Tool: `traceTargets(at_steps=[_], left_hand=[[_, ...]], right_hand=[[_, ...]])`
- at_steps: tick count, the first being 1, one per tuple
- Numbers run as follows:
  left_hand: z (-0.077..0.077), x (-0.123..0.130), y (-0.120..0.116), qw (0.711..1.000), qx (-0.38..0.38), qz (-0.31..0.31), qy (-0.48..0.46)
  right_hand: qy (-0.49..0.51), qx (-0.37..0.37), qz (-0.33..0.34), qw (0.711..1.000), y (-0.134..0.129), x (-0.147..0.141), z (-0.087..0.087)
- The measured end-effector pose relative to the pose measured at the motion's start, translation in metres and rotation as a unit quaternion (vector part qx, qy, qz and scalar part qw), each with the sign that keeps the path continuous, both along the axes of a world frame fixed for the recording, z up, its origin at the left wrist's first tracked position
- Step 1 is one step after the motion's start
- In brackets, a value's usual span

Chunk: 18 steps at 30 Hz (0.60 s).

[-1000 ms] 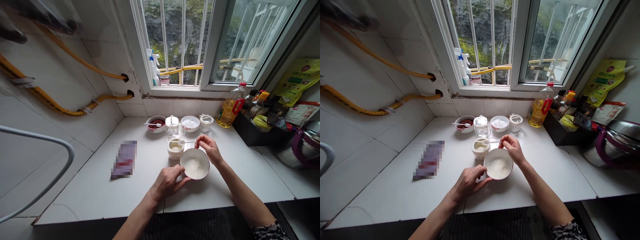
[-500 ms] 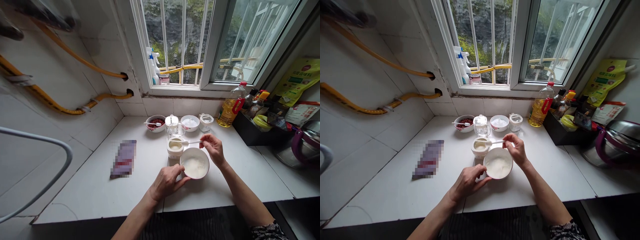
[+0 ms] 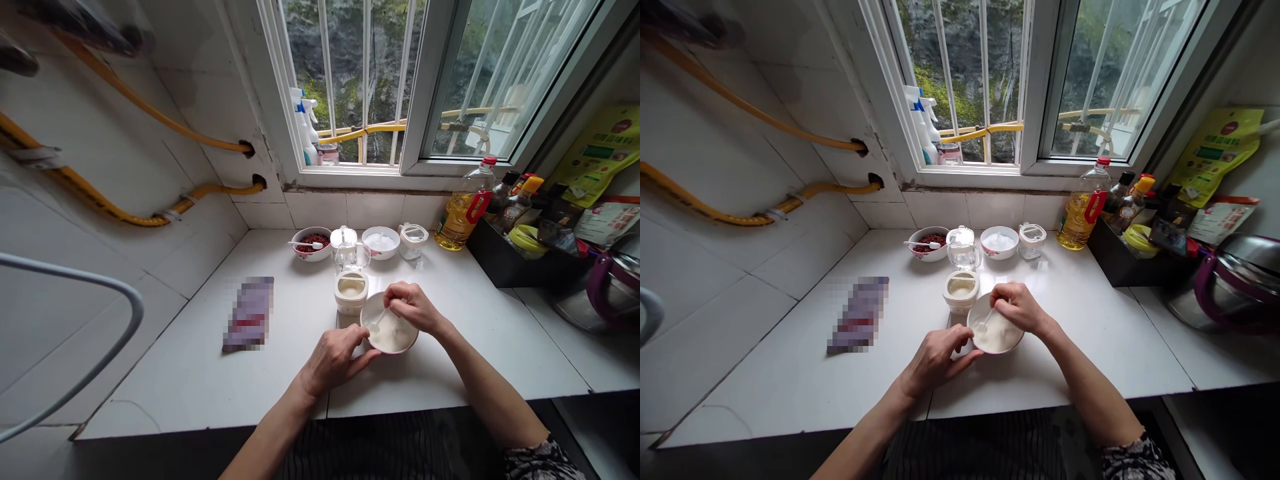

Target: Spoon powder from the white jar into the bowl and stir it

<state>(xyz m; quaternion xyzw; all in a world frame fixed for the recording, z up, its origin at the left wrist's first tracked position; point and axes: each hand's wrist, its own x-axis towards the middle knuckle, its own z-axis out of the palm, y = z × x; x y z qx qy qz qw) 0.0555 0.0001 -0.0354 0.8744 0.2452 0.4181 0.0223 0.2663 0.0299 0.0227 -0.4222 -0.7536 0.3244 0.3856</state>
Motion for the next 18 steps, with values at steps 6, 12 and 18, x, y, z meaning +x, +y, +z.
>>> traceTargets(at_steps=[6, 12, 18], left_hand=[[-0.002, 0.0, 0.001, 1.0, 0.004, -0.001, -0.001], [-0.002, 0.001, 0.001, 1.0, 0.007, 0.0, -0.001], [-0.001, 0.0, 0.001, 1.0, 0.008, 0.0, 0.003]], right_hand=[[0.178, -0.164, -0.048, 0.969, 0.012, 0.01, 0.001], [0.24, -0.195, -0.07, 0.948, 0.019, 0.013, 0.001], [0.207, -0.181, -0.068, 0.959, 0.019, 0.015, 0.0]])
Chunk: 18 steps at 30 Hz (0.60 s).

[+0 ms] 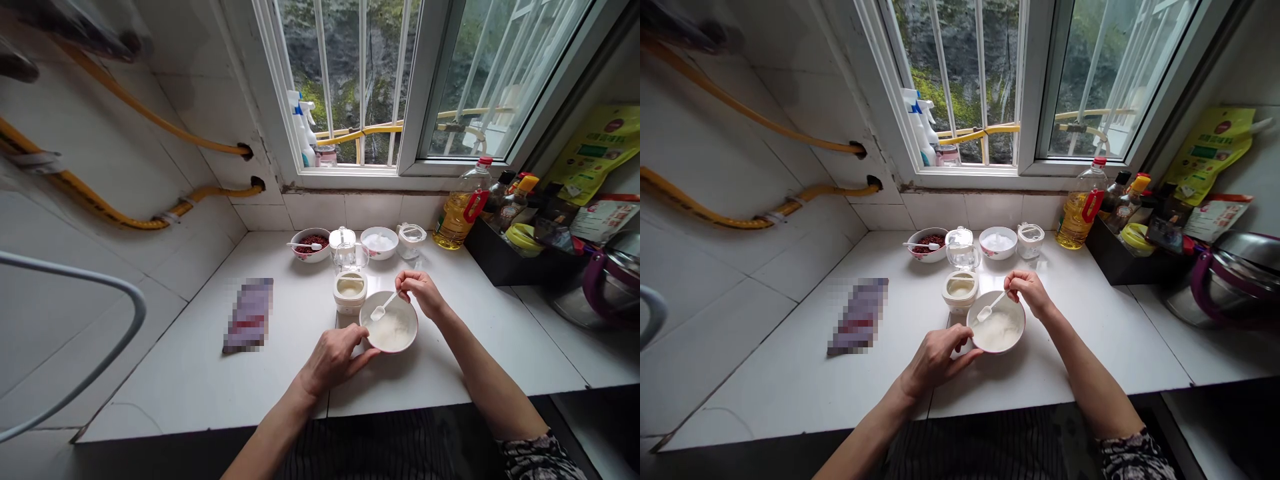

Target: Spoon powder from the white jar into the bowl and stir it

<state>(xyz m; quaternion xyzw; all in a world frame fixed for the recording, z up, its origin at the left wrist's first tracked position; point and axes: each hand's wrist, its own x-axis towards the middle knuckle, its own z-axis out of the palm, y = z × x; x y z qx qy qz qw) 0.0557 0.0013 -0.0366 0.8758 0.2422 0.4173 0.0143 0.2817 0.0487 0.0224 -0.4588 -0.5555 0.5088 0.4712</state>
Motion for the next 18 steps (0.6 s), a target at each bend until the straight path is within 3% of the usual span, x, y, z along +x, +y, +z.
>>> traceTargets(at_steps=[2, 5, 8, 11, 18], left_hand=[[0.0, 0.0, 0.0, 1.0, 0.002, 0.003, 0.001], [0.0, 0.0, 0.0, 1.0, 0.003, 0.006, 0.002], [0.0, 0.0, -0.001, 1.0, 0.0, 0.005, 0.002], [0.001, 0.0, -0.001, 1.0, 0.0, 0.004, 0.001], [0.0, 0.0, 0.0, 1.0, -0.001, -0.001, -0.003]], right_hand=[[-0.075, 0.057, 0.02, 0.995, -0.004, -0.001, 0.001], [-0.199, 0.166, 0.08, 0.962, -0.012, -0.006, 0.004], [-0.23, 0.204, 0.125, 0.943, -0.018, -0.012, 0.005], [-0.203, 0.163, 0.129, 0.957, -0.019, -0.014, 0.005], [-0.051, 0.021, 0.063, 0.996, -0.012, -0.007, 0.005]])
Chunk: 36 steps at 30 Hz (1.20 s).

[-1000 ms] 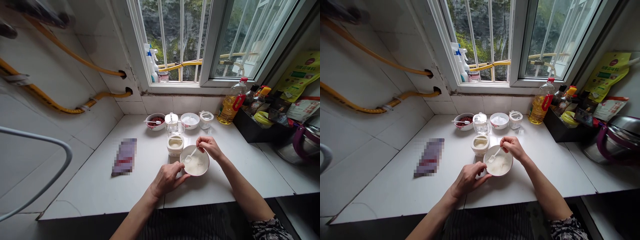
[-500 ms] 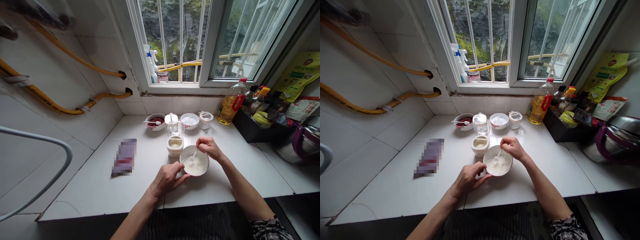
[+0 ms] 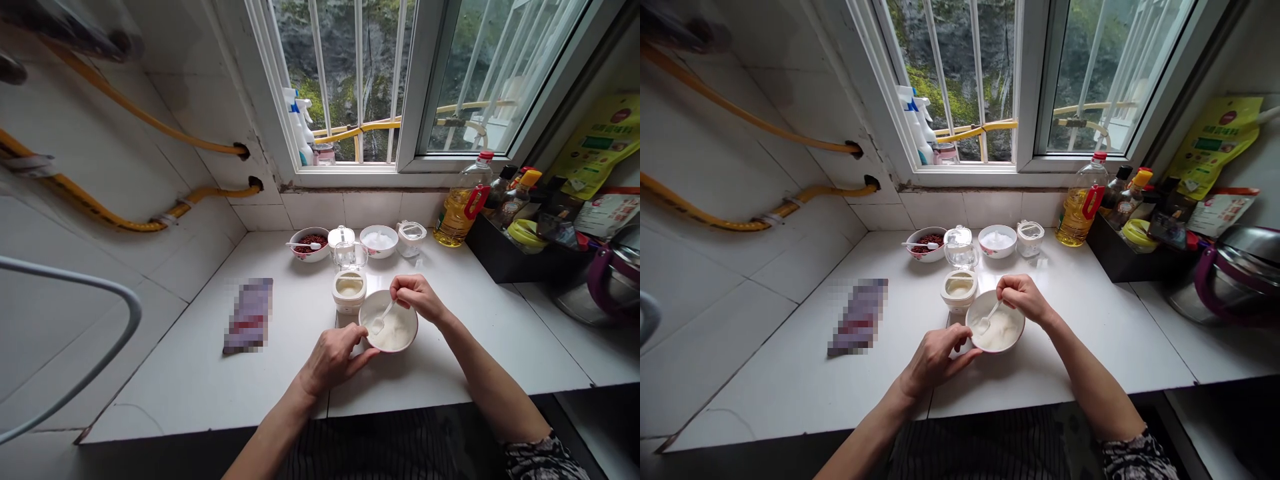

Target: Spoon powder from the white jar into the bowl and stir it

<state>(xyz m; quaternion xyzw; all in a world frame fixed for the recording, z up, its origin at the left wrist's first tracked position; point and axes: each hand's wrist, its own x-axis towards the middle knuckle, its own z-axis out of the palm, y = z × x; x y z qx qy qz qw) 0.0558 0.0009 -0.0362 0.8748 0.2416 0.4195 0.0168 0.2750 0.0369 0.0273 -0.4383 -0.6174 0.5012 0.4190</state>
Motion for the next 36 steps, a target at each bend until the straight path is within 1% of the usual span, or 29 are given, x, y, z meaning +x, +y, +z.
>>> traceTargets(at_steps=[4, 7, 15, 26, 30, 33, 36], left_hand=[[0.0, -0.001, 0.0, 1.0, -0.002, -0.001, 0.001], [0.0, -0.001, 0.0, 1.0, -0.005, 0.0, 0.001], [-0.002, -0.001, 0.0, 1.0, 0.002, 0.004, 0.005], [-0.002, -0.001, 0.0, 1.0, -0.006, 0.004, 0.002], [-0.002, -0.001, 0.001, 1.0, -0.006, 0.002, -0.002], [-0.002, 0.0, 0.001, 1.0, -0.005, 0.003, -0.001], [-0.001, 0.0, 0.0, 1.0, -0.008, 0.006, 0.004]], right_hand=[[0.053, -0.031, -0.047, 0.997, 0.005, 0.002, 0.001], [0.076, -0.039, -0.066, 0.994, 0.007, 0.003, 0.002], [0.125, -0.063, -0.073, 0.988, 0.012, 0.006, -0.001], [0.123, -0.085, -0.088, 0.985, 0.013, 0.006, -0.001], [0.143, -0.106, -0.084, 0.98, 0.016, 0.008, -0.004], [0.158, -0.084, -0.08, 0.981, 0.015, 0.006, -0.006], [0.136, -0.01, -0.08, 0.987, 0.01, 0.001, -0.007]])
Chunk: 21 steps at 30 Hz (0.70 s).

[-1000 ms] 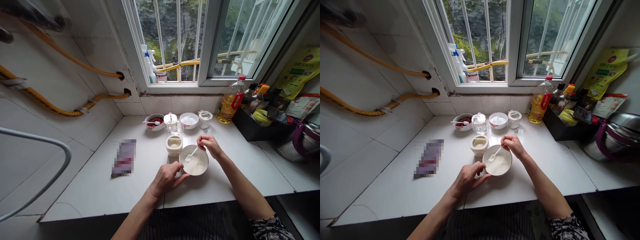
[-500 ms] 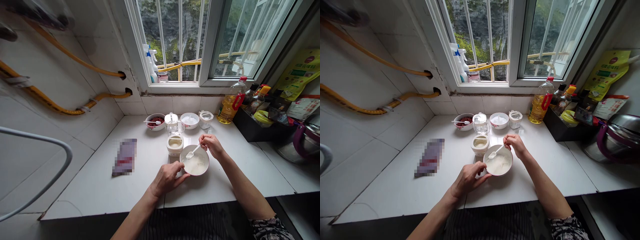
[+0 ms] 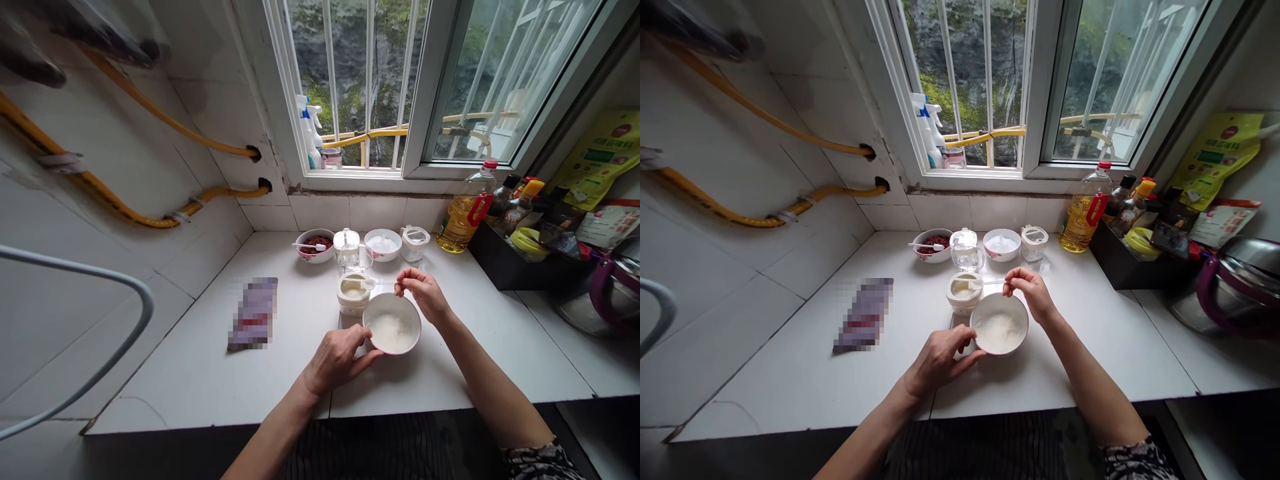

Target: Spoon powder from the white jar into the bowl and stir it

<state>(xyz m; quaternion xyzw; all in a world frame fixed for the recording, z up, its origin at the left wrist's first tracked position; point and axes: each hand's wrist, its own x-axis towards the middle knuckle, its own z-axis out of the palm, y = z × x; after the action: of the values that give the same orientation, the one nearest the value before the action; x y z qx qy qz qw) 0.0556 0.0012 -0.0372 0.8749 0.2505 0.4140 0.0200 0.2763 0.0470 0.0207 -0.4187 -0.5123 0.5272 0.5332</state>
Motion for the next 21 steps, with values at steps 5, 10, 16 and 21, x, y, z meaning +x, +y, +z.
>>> traceTargets(at_steps=[5, 10, 16, 21], left_hand=[[0.001, 0.0, -0.001, 1.0, -0.013, -0.001, 0.003], [0.001, -0.001, -0.001, 1.0, -0.02, 0.001, 0.004], [0.0, -0.001, -0.001, 1.0, -0.02, -0.005, 0.002], [0.0, -0.001, -0.001, 1.0, -0.012, -0.001, 0.002]], right_hand=[[-0.226, 0.222, -0.02, 0.948, -0.009, -0.007, -0.002], [-0.39, 0.398, -0.007, 0.83, -0.011, -0.009, -0.005], [-0.28, 0.308, -0.08, 0.906, -0.02, -0.004, 0.006], [-0.276, 0.235, -0.058, 0.93, -0.02, 0.003, 0.01]])
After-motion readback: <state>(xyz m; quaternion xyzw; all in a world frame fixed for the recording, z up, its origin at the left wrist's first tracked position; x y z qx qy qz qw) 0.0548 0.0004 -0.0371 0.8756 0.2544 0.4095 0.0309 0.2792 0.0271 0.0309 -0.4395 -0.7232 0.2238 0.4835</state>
